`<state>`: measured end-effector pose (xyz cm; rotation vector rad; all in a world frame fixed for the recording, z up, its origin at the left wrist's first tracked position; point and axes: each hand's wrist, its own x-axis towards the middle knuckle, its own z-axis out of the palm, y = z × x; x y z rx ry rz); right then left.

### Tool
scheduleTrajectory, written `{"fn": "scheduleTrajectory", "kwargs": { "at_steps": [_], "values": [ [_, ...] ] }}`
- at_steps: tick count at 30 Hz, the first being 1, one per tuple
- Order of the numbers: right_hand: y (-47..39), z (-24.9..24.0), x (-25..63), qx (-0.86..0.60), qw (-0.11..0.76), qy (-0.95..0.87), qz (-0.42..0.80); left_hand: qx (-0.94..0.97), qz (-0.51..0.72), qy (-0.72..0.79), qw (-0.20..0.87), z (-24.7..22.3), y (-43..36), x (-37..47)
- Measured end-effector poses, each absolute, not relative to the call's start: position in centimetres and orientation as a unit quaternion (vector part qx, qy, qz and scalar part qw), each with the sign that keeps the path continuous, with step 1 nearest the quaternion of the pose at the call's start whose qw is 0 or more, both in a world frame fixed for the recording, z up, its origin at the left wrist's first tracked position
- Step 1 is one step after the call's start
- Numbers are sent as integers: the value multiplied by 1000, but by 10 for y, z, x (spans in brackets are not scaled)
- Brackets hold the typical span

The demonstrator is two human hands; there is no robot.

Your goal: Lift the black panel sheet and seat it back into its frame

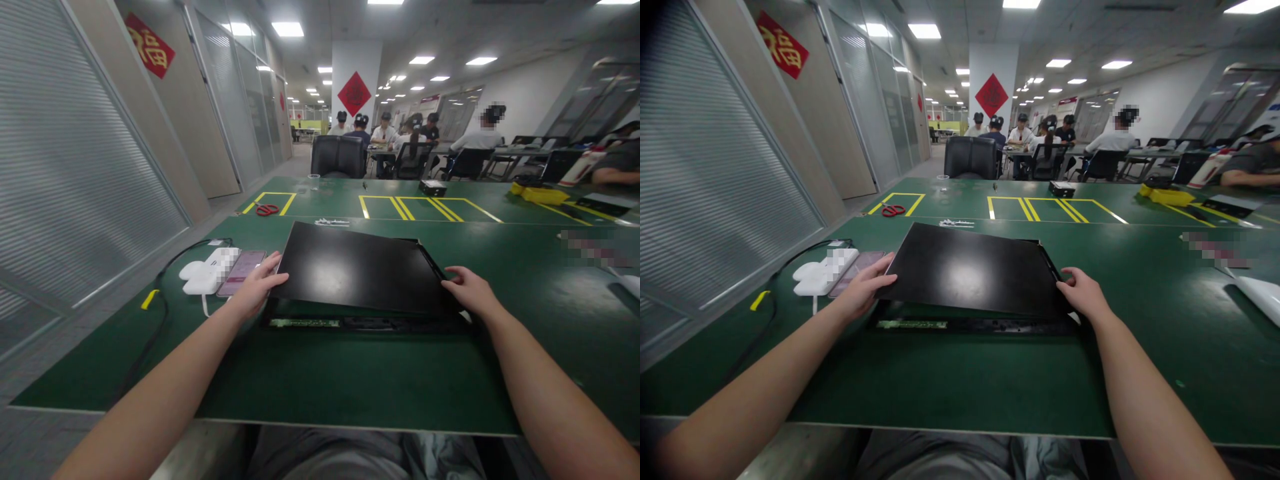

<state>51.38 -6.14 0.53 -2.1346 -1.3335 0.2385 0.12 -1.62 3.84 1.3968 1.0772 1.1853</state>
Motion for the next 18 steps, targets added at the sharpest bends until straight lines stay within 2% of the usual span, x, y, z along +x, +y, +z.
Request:
{"fn": "scheduleTrajectory", "kwargs": {
  "at_steps": [7, 12, 15, 18],
  "values": [
    [-59, 8, 513, -786, 381, -459, 163, 609, 493, 390, 482, 49, -22, 1],
    [-59, 14, 510, -728, 522, -392, 212, 588, 534, 375, 477, 50, -22, 3],
    [-68, 28, 501, -646, 610, -321, 329, 554, 545, 367, 511, 53, -25, 5],
    [-84, 47, 492, -538, 649, -271, 465, 534, 536, 360, 547, 58, -29, 7]
  ]
}}
